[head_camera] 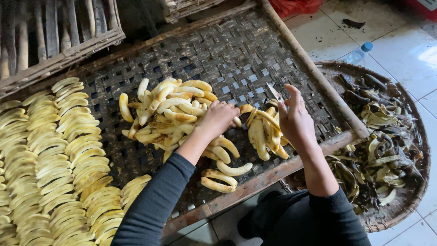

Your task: The person sits on the floor in front of a bamboo drying tray and uses a small knife to trim and peel bananas one at a time. They place each trimmed banana onto the neat rows of finished bananas on the tray and drop trimmings into a basket of peels beside them.

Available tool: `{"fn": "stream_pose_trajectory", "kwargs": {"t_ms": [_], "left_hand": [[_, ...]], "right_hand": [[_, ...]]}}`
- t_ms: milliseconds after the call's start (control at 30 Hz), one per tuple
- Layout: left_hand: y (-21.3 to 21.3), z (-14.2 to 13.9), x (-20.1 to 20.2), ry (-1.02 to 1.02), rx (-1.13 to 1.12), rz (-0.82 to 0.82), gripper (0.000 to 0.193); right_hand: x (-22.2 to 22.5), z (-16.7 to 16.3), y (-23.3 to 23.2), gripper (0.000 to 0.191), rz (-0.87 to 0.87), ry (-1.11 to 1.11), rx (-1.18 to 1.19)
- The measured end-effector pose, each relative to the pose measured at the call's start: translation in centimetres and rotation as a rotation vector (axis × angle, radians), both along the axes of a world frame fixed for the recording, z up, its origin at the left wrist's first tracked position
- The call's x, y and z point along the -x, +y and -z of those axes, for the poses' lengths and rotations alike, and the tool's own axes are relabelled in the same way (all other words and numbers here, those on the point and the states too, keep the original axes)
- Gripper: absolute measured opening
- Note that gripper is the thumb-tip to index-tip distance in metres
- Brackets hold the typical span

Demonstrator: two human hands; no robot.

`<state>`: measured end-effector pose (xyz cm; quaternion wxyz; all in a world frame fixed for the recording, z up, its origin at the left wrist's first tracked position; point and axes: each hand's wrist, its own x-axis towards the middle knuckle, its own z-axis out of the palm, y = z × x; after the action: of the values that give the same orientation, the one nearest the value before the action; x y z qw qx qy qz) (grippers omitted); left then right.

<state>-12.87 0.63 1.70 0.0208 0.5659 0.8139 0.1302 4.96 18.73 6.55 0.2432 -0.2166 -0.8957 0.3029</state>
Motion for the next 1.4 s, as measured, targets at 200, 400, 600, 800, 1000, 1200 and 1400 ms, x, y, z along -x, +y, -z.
{"fn": "stream_pose_trajectory", "kwargs": {"t_ms": [200, 400, 600, 800, 1000, 1200, 1400], "left_hand": [[0.1, -4.0, -2.6, -0.768, -1.007, -0.183, 0.031], [1.1, -6.1, -4.6, -1.501, -1.739, -0.251, 0.024], [0.7, -6.0, -4.6, -1.569, -1.903, -0.306, 0.030], [0.3, -6.6, -5.6, -1.556, -1.892, -0.325, 0.028], [-0.7, -7.5, -6.7, -1.566, -1.881, -0.254, 0.023], [-0.8, -6.7, -8.0, -1.783, -1.816, -0.304, 0.021], [-0.2, -4.7, -8.7, -1.982, -1.768, -0.357, 0.022]], "right_hand": [[0.4, -0.5, -3.3, 0.033, -0.224, 0.138, 0.256], [-1.3, -1.7, -8.9, 0.036, -0.394, 0.198, 0.327], [-2.2, -3.4, -10.5, 0.044, -0.523, 0.282, 0.016], [-2.0, -3.9, -10.5, 0.046, -0.485, 0.189, -0.056], [-1.8, -3.5, -10.4, 0.045, -0.440, 0.103, -0.164], [-1.2, -2.8, -9.9, 0.042, -0.459, 0.095, -0.155], [-0.6, -1.8, -9.0, 0.043, -0.467, 0.100, -0.172]]}}
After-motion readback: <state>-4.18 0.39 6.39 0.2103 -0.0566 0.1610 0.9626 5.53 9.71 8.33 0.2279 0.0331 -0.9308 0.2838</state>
